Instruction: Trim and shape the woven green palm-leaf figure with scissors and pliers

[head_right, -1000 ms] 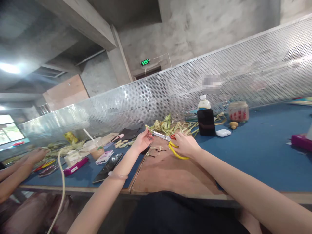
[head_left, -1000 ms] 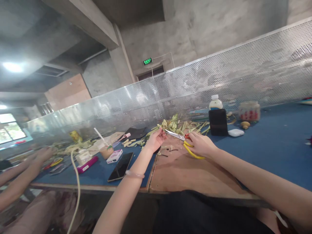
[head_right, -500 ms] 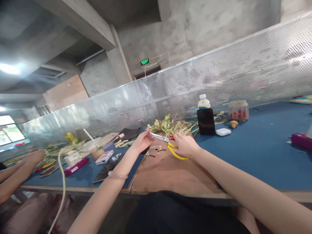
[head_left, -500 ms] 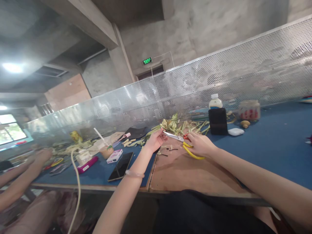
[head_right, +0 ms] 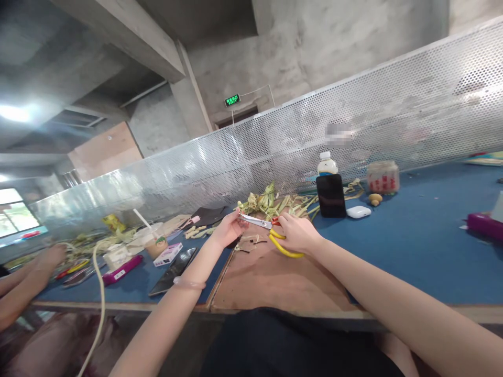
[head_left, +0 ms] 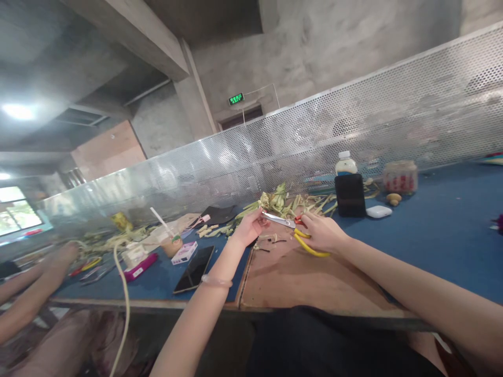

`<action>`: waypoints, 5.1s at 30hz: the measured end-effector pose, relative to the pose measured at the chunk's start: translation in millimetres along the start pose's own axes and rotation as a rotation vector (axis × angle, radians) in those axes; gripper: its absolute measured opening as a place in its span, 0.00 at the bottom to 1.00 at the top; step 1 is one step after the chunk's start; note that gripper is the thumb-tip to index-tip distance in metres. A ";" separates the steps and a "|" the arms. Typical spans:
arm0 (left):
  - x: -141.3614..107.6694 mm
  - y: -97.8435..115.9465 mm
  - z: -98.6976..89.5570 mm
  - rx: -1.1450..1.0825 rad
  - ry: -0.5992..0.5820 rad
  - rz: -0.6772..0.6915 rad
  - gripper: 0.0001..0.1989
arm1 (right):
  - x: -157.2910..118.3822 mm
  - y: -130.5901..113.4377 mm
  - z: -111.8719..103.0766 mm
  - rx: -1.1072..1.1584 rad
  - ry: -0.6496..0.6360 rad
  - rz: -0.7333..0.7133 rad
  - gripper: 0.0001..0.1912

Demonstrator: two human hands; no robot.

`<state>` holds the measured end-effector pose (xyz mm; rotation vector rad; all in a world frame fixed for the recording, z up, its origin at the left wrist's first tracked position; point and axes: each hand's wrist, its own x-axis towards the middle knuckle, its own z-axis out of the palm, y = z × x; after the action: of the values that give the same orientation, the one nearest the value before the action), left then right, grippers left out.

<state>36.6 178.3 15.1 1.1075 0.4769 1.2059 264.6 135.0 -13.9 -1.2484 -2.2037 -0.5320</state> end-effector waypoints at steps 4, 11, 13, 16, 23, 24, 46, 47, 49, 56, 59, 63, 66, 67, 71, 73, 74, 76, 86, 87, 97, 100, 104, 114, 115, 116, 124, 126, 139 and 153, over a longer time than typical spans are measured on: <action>-2.4 -0.7 3.7 0.037 -0.022 0.003 0.05 | 0.2 -2.0 0.8 -0.016 0.005 0.012 0.21; -2.4 -2.2 2.7 0.037 -0.074 0.002 0.04 | 0.5 -1.2 2.4 -0.036 0.012 0.005 0.21; -1.9 -2.3 1.5 0.044 -0.056 0.005 0.04 | 0.1 -0.3 2.1 -0.042 0.019 -0.009 0.21; -1.8 -1.9 1.4 0.061 -0.014 0.008 0.04 | -0.5 0.6 1.5 -0.052 0.049 -0.028 0.21; -3.2 -1.3 3.2 0.061 -0.045 0.019 0.04 | -0.9 0.7 0.2 -0.067 0.068 -0.011 0.21; -3.0 -1.4 2.6 0.062 -0.050 0.019 0.04 | -0.9 0.6 -0.1 -0.066 0.066 -0.010 0.21; -1.2 -2.3 -0.4 0.049 -0.091 0.022 0.04 | 0.5 -0.4 -2.6 -0.063 0.033 0.006 0.21; -1.1 -2.3 -0.6 0.050 -0.096 0.023 0.04 | 0.4 -0.5 -2.7 -0.065 0.035 0.005 0.21; -0.9 -2.2 -0.8 0.054 -0.103 0.023 0.04 | 0.2 -0.6 -2.7 -0.070 0.037 0.005 0.21; -0.7 -1.9 0.2 0.051 -0.094 0.028 0.05 | 0.3 -0.7 -2.2 -0.087 0.056 -0.009 0.20; -1.3 -1.4 1.8 0.063 -0.073 0.022 0.05 | 0.2 -0.3 -1.9 -0.094 0.055 -0.007 0.20; -1.8 -1.3 3.3 0.071 -0.069 0.029 0.04 | -0.1 0.4 -1.2 -0.099 0.053 -0.006 0.20; -1.9 -1.4 3.3 0.071 -0.064 0.028 0.04 | 0.1 1.1 -0.5 -0.099 0.053 -0.012 0.19; -2.0 -1.3 3.4 0.069 -0.065 0.025 0.04 | 0.2 1.3 -0.3 -0.100 0.053 -0.014 0.19; -2.6 -0.8 4.0 0.065 -0.073 0.018 0.04 | 0.8 2.4 0.8 -0.103 0.061 -0.018 0.19; -2.9 -0.6 4.4 0.067 -0.064 0.014 0.04 | 1.1 2.9 1.0 -0.103 0.062 -0.016 0.18; -2.9 -0.6 4.5 0.069 -0.058 0.011 0.04 | 1.4 3.1 0.8 -0.104 0.060 -0.015 0.18; -2.8 -0.6 4.6 0.071 -0.052 0.009 0.04 | 1.8 3.2 0.0 -0.105 0.050 -0.011 0.18; -2.4 -1.4 4.6 0.121 -0.059 0.017 0.06 | 0.7 -0.4 -6.0 -0.093 0.025 0.014 0.20; -2.1 -1.7 4.4 0.122 -0.063 0.021 0.06 | 0.6 -0.5 -5.9 -0.094 0.031 0.011 0.20; -1.2 -3.1 3.4 0.123 -0.068 0.029 0.04 | 0.3 1.7 -3.4 -0.108 0.047 -0.020 0.20; -1.4 -3.1 4.6 0.130 -0.052 0.027 0.04 | 0.9 2.0 -4.2 -0.105 0.035 -0.018 0.19; -1.0 -3.3 4.9 0.141 -0.054 0.032 0.05 | 1.3 2.0 -5.3 -0.101 0.033 -0.017 0.19; 1.7 -5.3 0.7 0.171 -0.050 0.022 0.06 | 1.4 2.5 -3.4 -0.115 0.027 -0.014 0.20; 1.9 -5.4 0.3 0.175 -0.054 0.020 0.06 | 1.5 2.9 -3.4 -0.118 0.028 -0.018 0.20; 2.0 -5.4 -0.1 0.178 -0.057 0.020 0.06 | 1.6 3.2 -3.5 -0.120 0.029 -0.021 0.19; -0.1 -3.7 3.3 0.185 -0.022 0.019 0.06 | 0.5 4.0 -5.5 -0.127 0.048 -0.032 0.18; -0.1 -3.3 3.9 0.185 -0.024 0.019 0.06 | 0.7 3.6 -5.2 -0.126 0.042 -0.027 0.18; 0.6 -3.8 2.7 0.184 -0.025 0.025 0.06 | 0.7 1.1 -5.7 -0.134 0.031 0.003 0.20; -0.1 -2.1 5.2 0.281 0.027 0.040 0.09 | 0.0 2.9 -2.6 -0.181 0.099 -0.124 0.18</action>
<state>41.7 176.1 15.5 1.3462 0.6625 1.2138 267.8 134.9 -11.6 -1.1518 -2.1981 -0.8405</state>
